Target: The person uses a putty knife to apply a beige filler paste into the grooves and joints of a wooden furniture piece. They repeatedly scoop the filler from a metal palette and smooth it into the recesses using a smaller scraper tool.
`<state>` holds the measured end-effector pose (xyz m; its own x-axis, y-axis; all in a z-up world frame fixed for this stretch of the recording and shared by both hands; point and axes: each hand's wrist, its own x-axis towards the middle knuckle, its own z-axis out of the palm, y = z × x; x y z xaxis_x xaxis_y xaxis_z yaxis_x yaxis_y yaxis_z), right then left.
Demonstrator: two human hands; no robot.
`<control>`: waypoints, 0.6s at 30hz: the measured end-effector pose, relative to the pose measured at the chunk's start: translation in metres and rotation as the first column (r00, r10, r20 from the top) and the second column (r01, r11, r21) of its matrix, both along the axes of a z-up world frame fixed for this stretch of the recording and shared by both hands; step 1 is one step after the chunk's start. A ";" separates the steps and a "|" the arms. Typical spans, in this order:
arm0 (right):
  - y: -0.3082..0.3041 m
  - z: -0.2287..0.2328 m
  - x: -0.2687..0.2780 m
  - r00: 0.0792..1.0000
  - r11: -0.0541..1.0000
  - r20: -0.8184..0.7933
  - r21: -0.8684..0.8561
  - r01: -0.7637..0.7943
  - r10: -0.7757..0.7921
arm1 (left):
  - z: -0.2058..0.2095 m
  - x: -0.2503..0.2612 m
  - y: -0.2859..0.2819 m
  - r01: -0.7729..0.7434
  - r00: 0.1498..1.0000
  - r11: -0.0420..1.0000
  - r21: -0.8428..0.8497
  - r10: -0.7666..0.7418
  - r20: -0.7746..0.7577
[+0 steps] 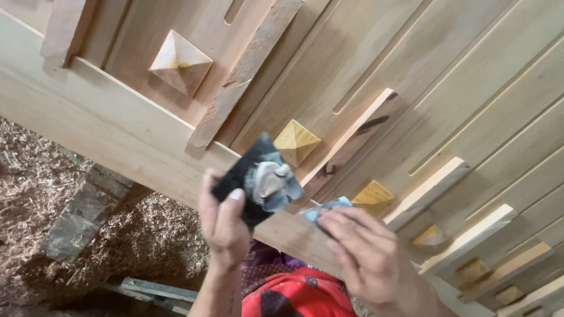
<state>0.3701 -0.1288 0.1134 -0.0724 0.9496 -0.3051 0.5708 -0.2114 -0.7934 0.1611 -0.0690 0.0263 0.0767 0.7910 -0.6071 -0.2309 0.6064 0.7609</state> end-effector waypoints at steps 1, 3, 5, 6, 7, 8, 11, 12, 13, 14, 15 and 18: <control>-0.001 0.000 0.004 0.998 0.995 -0.003 -0.076 0.062 -0.062 | -0.006 -0.007 0.000 -0.088 0.995 0.996 -0.017 0.088 0.037; -0.005 0.000 0.012 0.984 0.958 -0.004 -0.232 0.171 -0.177 | -0.018 -0.023 0.001 -0.209 0.968 0.978 -0.018 0.209 0.140; -0.009 -0.008 0.018 0.926 0.897 -0.130 -0.328 0.297 -0.355 | -0.036 -0.033 0.005 -0.275 0.922 0.961 0.021 0.257 0.289; -0.010 -0.014 0.019 0.877 0.853 -0.187 -0.388 0.349 -0.443 | -0.042 -0.038 0.003 -0.295 0.906 0.955 -0.012 0.284 0.315; -0.010 -0.022 0.022 0.745 0.813 -0.373 -0.437 0.384 -0.553 | -0.049 -0.043 0.002 -0.315 0.887 0.948 -0.046 0.311 0.341; -0.011 -0.030 0.022 0.558 0.762 -0.522 -0.498 0.415 -0.645 | -0.053 -0.047 0.000 -0.322 0.869 0.943 -0.085 0.330 0.368; -0.009 -0.052 0.023 0.099 0.630 -0.657 -0.653 0.421 -0.747 | -0.061 -0.055 -0.005 -0.326 0.813 0.930 -0.172 0.368 0.452; -0.008 -0.057 0.022 -0.019 0.594 -0.657 -0.694 0.406 -0.754 | -0.065 -0.056 -0.006 -0.309 0.792 0.936 -0.167 0.350 0.500; -0.008 -0.060 0.021 0.065 0.594 -0.635 -0.675 0.439 -0.770 | -0.069 -0.056 -0.007 -0.292 0.768 0.943 -0.161 0.331 0.548; -0.009 -0.062 0.019 0.143 0.591 -0.601 -0.662 0.461 -0.786 | -0.070 -0.060 -0.009 -0.280 0.747 0.947 -0.158 0.318 0.584; -0.010 -0.065 0.016 0.220 0.589 -0.561 -0.648 0.483 -0.798 | -0.074 -0.063 -0.010 -0.279 0.741 0.949 -0.150 0.312 0.595; -0.014 -0.061 0.009 0.369 0.578 -0.445 -0.631 0.518 -0.816 | -0.077 -0.074 -0.005 -0.280 0.711 0.949 -0.144 0.306 0.633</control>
<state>0.3794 -0.1426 0.0528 0.2293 0.6072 -0.7607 -0.5117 -0.5896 -0.6249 0.0876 -0.0743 -0.0509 0.2245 0.8195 -0.5273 -0.8248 0.4480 0.3450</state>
